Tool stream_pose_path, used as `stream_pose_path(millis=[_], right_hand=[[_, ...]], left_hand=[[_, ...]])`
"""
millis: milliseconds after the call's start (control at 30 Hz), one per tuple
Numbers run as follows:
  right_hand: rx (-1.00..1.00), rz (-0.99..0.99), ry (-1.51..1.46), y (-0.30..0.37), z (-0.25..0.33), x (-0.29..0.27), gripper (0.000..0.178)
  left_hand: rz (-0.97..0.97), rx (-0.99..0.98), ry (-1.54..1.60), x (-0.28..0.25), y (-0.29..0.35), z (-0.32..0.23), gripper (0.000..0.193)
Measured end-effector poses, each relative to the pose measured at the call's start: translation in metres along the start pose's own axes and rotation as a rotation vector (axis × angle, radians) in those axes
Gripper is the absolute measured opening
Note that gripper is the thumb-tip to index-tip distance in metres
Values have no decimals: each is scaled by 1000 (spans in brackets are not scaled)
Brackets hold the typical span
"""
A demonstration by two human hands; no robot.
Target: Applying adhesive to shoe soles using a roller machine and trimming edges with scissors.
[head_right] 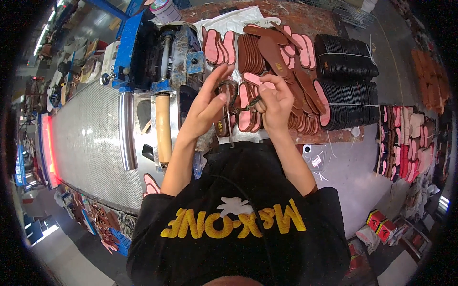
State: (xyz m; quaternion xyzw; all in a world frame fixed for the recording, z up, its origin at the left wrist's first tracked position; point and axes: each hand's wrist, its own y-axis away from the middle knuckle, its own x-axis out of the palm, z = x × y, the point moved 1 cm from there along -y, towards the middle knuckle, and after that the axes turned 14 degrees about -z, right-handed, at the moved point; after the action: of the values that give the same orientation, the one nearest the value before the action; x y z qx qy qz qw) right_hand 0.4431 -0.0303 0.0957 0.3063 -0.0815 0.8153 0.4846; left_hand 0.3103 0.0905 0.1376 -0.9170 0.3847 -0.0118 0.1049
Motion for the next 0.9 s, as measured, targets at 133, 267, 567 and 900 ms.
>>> stream_pose_path(millis=[133, 267, 567, 900], right_hand=[[22, 78, 83, 3, -4, 11, 22], [140, 18, -164, -11, -3, -2, 24], [310, -147, -324, -46, 30, -49, 27], [330, -176, -380, -44, 61, -78, 22]], left_hand=[[81, -25, 155, 2, -4, 10, 62], [61, 17, -101, -8, 3, 16, 62], [76, -178, -546, -49, 39, 63, 36], [-5, -537, -1028, -34, 155, 202, 34]])
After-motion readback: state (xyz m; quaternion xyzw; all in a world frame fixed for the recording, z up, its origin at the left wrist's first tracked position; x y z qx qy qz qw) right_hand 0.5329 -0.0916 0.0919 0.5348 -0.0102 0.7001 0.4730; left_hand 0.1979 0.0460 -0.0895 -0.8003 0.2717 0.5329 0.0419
